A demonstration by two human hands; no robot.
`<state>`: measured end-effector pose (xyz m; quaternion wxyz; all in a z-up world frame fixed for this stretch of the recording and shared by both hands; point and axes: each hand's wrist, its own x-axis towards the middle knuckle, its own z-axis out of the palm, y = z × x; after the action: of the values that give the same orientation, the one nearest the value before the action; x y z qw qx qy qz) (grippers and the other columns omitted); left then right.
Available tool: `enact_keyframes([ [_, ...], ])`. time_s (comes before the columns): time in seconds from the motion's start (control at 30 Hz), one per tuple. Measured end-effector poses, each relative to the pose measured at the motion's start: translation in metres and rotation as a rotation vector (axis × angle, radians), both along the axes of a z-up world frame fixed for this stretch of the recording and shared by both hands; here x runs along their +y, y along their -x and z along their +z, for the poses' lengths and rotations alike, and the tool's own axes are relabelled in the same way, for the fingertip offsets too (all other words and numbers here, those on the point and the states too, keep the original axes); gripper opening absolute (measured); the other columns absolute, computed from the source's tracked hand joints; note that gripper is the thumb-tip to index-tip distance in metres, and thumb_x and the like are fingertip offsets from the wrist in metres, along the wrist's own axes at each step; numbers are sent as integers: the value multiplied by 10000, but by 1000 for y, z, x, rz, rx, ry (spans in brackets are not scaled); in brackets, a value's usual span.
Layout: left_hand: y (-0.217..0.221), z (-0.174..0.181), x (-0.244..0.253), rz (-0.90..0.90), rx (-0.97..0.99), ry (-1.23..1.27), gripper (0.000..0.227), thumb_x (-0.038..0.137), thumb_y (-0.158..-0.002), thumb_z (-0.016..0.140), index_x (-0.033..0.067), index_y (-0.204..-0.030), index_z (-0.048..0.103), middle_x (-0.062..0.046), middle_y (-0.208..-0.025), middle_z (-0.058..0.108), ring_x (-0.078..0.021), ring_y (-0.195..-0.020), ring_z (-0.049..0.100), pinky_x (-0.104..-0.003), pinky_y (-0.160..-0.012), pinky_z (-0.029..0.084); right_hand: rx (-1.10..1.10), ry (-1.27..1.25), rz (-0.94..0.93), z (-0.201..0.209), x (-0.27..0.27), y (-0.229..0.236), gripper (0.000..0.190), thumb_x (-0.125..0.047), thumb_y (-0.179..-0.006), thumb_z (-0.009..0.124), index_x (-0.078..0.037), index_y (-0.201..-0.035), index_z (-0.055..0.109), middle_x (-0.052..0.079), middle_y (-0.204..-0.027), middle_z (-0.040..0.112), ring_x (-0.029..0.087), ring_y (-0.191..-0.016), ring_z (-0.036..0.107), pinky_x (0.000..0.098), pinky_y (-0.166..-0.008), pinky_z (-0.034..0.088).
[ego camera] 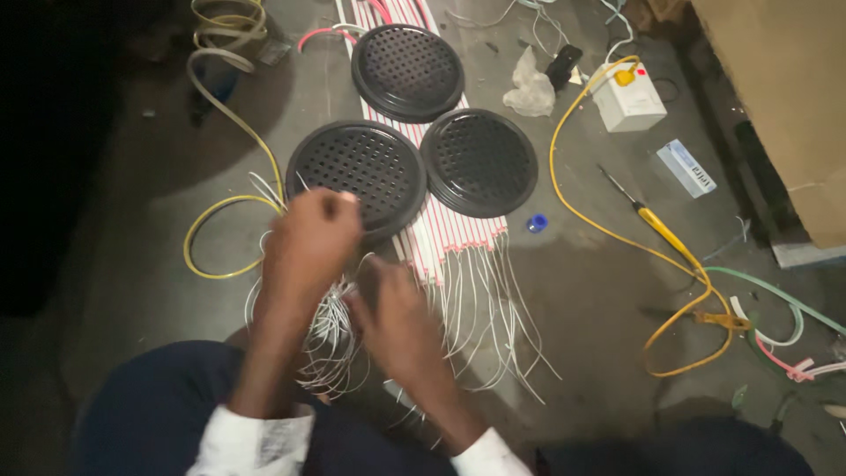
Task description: The person is soldering wires to a small blue component and then to a white terminal block. They use a soldering iron and pliers to strip and connect the wires.
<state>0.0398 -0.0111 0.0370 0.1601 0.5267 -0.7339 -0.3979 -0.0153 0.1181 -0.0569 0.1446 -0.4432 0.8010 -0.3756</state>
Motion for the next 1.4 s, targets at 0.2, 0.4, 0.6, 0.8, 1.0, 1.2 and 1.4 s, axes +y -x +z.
enact_keyframes([
  [0.2, -34, 23, -26, 120, 130, 249, 411, 381, -969, 578, 15, -1061, 738, -211, -1012, 746, -375, -975, 721, -459, -857, 524, 172, -131, -27, -12, -32, -42, 581, -291, -852, 762, -25, -1327, 559, 262, -1162, 610, 444, -1044, 635, 524, -862, 518],
  [0.4, -47, 25, -33, 8, -119, 74, 540, 472, -995, 540, -8, -908, 771, -247, -859, 738, -410, -842, 719, -486, -792, 531, -142, 285, -94, 11, -22, -4, 297, -79, -828, 723, -11, -1114, 678, 159, -976, 674, 295, -884, 665, 434, -760, 532],
  [0.6, 2, 19, 29, -694, 376, -325, 659, 613, -1015, 414, 43, -996, 743, 9, -851, 728, -94, -806, 650, -302, -778, 518, 178, 346, -195, 66, 44, 45, 290, -103, -881, 741, -9, -1129, 625, 164, -1006, 625, 296, -866, 627, 404, -763, 500],
  [0.8, 37, 8, 86, -440, 707, -614, 423, 387, -1009, 628, -29, -980, 697, -33, -796, 645, -104, -717, 564, -295, -612, 477, 161, 439, 36, 106, 101, 29, 391, -37, -903, 685, -20, -1271, 553, 175, -1169, 624, 269, -1006, 669, 358, -834, 551],
  [1.0, 7, 27, 50, -434, 277, -449, 295, 354, -920, 669, 75, -975, 746, -41, -768, 729, -83, -583, 622, -250, -527, 483, 85, 386, -213, 100, 147, 45, 351, -55, -966, 660, -78, -1314, 621, 102, -1093, 731, 180, -928, 720, 299, -805, 565],
  [1.2, -12, 34, 56, -484, 176, -639, 250, 246, -869, 676, 21, -953, 742, -2, -606, 588, -93, -468, 493, -281, -394, 327, -93, 424, -304, 89, 165, 82, 252, -114, -969, 656, -57, -1214, 673, 74, -1105, 730, 172, -981, 722, 293, -811, 563],
  [1.4, -2, 22, 65, -602, 236, -719, 246, 232, -874, 636, 10, -932, 725, -37, -578, 561, -105, -429, 456, -275, -360, 313, -156, 404, -215, 76, 173, 74, 283, -164, -993, 649, -65, -1259, 654, 64, -1144, 653, 159, -1021, 685, 283, -827, 557],
])
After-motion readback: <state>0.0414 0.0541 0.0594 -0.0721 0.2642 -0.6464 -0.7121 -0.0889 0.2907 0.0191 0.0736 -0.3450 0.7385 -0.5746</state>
